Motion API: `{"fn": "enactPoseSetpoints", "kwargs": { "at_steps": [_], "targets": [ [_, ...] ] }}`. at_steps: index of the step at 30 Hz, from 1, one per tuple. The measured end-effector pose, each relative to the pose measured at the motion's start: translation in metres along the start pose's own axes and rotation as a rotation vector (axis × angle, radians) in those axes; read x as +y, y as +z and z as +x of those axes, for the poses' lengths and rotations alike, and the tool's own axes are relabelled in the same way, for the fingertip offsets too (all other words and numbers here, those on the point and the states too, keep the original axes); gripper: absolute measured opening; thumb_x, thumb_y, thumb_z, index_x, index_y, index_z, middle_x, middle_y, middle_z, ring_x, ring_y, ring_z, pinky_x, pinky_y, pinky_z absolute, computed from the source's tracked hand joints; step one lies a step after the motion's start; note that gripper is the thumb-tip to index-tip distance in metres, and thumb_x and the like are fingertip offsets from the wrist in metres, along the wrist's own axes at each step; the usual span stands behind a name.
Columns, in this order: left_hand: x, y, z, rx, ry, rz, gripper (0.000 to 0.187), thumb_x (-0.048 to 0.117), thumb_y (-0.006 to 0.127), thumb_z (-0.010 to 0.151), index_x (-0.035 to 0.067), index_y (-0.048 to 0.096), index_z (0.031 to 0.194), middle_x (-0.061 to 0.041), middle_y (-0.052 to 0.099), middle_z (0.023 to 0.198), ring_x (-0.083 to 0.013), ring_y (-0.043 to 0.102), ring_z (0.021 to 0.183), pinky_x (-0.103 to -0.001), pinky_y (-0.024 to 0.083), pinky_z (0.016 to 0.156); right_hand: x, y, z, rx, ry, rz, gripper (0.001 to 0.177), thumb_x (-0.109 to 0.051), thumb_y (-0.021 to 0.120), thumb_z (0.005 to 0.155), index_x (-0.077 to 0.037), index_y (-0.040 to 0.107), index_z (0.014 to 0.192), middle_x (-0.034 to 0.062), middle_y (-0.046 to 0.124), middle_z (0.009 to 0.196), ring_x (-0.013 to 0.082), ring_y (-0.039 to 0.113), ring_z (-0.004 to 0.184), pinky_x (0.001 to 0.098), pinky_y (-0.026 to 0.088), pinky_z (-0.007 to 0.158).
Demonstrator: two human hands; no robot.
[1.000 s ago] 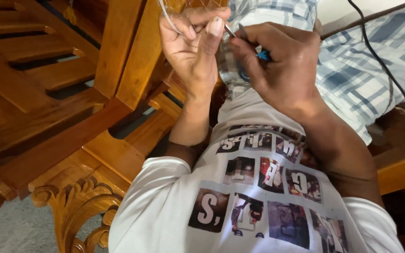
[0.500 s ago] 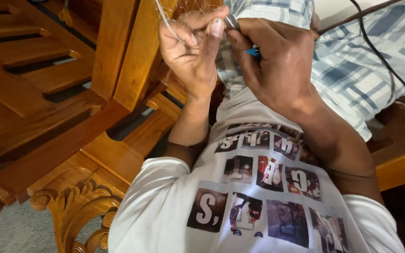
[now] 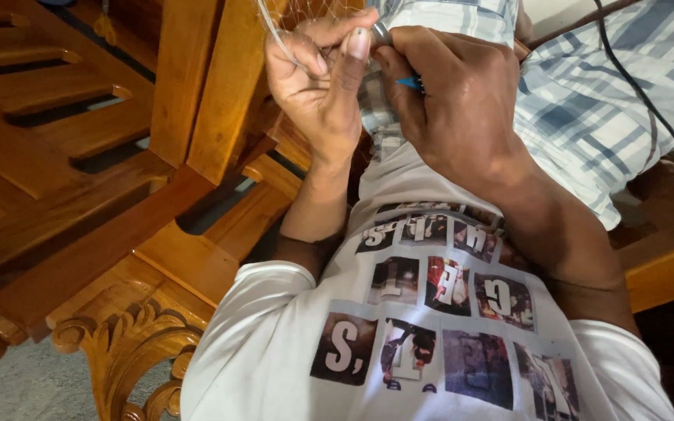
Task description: Repairing or weaving a fishing net using a netting needle and twine
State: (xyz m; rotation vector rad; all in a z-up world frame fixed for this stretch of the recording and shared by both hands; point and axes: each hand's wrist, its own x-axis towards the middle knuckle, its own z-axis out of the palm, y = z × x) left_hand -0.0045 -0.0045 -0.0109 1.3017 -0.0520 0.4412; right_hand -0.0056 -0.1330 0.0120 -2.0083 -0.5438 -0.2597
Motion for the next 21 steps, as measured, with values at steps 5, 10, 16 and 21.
{"fn": "enactPoseSetpoints", "kwargs": {
  "at_steps": [5, 10, 16, 21],
  "targets": [
    [-0.007, -0.011, 0.005, -0.067, -0.026, -0.158, 0.022, -0.001, 0.058, 0.092, 0.011, 0.039, 0.093, -0.01, 0.067, 0.098, -0.0195, 0.065, 0.084, -0.026, 0.055, 0.066, 0.0, -0.006, -0.001, -0.073, 0.05, 0.088, 0.019, 0.0, 0.054, 0.108, 0.004, 0.058, 0.09, 0.009, 0.051, 0.061, 0.0182, 0.045, 0.048, 0.0329, 0.029, 0.043],
    [0.0, -0.017, 0.009, -0.042, -0.225, -0.206, 0.021, 0.004, 0.056, 0.088, 0.017, 0.041, 0.094, -0.005, 0.054, 0.082, -0.0183, 0.058, 0.074, -0.026, 0.045, 0.063, 0.017, -0.012, -0.005, -0.175, 0.108, 0.331, 0.017, 0.0, 0.057, 0.108, 0.012, 0.067, 0.102, 0.0161, 0.07, 0.078, 0.0175, 0.068, 0.059, 0.0238, 0.052, 0.048],
    [-0.01, -0.026, 0.012, -0.144, -0.244, -0.335, 0.033, -0.004, 0.065, 0.085, 0.013, 0.04, 0.099, -0.008, 0.054, 0.095, -0.0208, 0.056, 0.078, -0.029, 0.047, 0.066, 0.026, -0.022, -0.012, -0.092, 0.306, 0.567, 0.012, 0.013, 0.077, 0.098, 0.014, 0.065, 0.096, 0.023, 0.068, 0.098, 0.023, 0.065, 0.088, 0.0289, 0.054, 0.076],
    [-0.01, -0.018, 0.017, -0.149, -0.18, -0.223, 0.04, -0.003, 0.067, 0.079, 0.014, 0.036, 0.098, -0.004, 0.036, 0.091, -0.014, 0.041, 0.084, -0.029, 0.048, 0.074, 0.021, -0.025, -0.005, -0.099, 0.204, 0.583, 0.015, 0.002, 0.063, 0.105, 0.015, 0.06, 0.098, 0.0216, 0.064, 0.089, 0.0245, 0.062, 0.079, 0.0311, 0.05, 0.07]
  ]
}}
